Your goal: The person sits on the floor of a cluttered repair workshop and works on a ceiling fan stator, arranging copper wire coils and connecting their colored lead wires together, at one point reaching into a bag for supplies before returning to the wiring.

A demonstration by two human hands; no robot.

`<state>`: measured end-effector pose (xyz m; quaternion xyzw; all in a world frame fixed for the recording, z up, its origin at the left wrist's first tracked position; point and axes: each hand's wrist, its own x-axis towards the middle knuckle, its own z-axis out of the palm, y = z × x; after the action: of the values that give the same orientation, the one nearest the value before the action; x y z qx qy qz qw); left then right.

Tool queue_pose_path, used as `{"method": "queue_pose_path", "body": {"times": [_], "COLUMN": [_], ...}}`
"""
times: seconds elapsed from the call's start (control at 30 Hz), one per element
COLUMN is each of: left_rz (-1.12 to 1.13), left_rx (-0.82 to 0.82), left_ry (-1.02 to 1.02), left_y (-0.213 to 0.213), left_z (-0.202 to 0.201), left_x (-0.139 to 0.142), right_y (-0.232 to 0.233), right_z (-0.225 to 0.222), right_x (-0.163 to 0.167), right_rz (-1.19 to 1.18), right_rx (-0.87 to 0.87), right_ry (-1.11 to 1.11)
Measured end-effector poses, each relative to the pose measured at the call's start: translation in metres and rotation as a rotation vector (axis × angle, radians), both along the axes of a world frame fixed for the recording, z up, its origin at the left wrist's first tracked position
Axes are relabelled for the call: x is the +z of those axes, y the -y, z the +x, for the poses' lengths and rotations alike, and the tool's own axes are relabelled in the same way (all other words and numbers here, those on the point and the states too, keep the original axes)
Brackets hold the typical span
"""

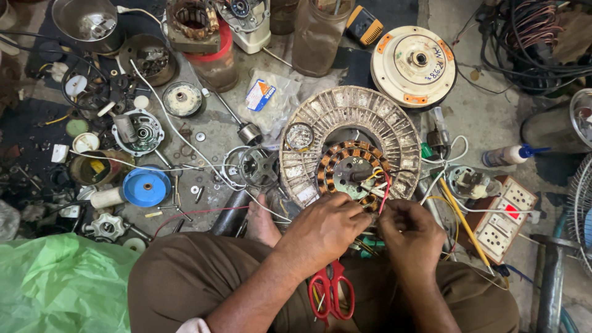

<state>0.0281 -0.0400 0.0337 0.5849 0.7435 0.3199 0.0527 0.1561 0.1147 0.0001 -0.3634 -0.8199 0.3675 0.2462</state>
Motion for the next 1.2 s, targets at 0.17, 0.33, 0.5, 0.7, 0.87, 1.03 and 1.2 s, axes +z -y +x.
{"method": "queue_pose_path", "body": {"times": [0.17, 0.33, 0.5, 0.7, 0.87, 1.03, 1.2], "left_rz": [-0.01, -0.029, -0.04, -0.034, -0.027, -0.031, -0.027], "left_rx": [-0.006, -0.01, -0.019, -0.016, -0.016, -0.009, -0.016], "left_ry": [0.03, 0.007, 0.008, 0.014, 0.024, 0.017, -0.01], "left_y": [0.0, 0.0, -0.002, 0.0, 0.0, -0.001, 0.0], "left_z": [0.0, 0.0, 0.0, 0.0, 0.0, 0.0, 0.0], "left_x": [0.001, -0.001, -0.004, -0.002, 0.0, -0.001, -0.002], "right_y": [-0.002, -0.002, -0.002, -0.002, 0.002, 0.006, 0.006], "right_z": [0.0, 0.001, 0.002, 0.004, 0.001, -0.001, -0.002], "right_x": [-0.001, 0.0, -0.004, -0.011, -0.014, -0.006, 0.002], "right_rz": [-0.027, 0.064, -0.074, -0.07, -0.047, 0.079, 0.12], "right_rx": [0.032, 0.088, 0.036, 0.042, 0.025, 0.057, 0.093], "right_ry": [0.001, -0.019, -0.027, -0.048, -0.13, -0.082, -0.084]}}
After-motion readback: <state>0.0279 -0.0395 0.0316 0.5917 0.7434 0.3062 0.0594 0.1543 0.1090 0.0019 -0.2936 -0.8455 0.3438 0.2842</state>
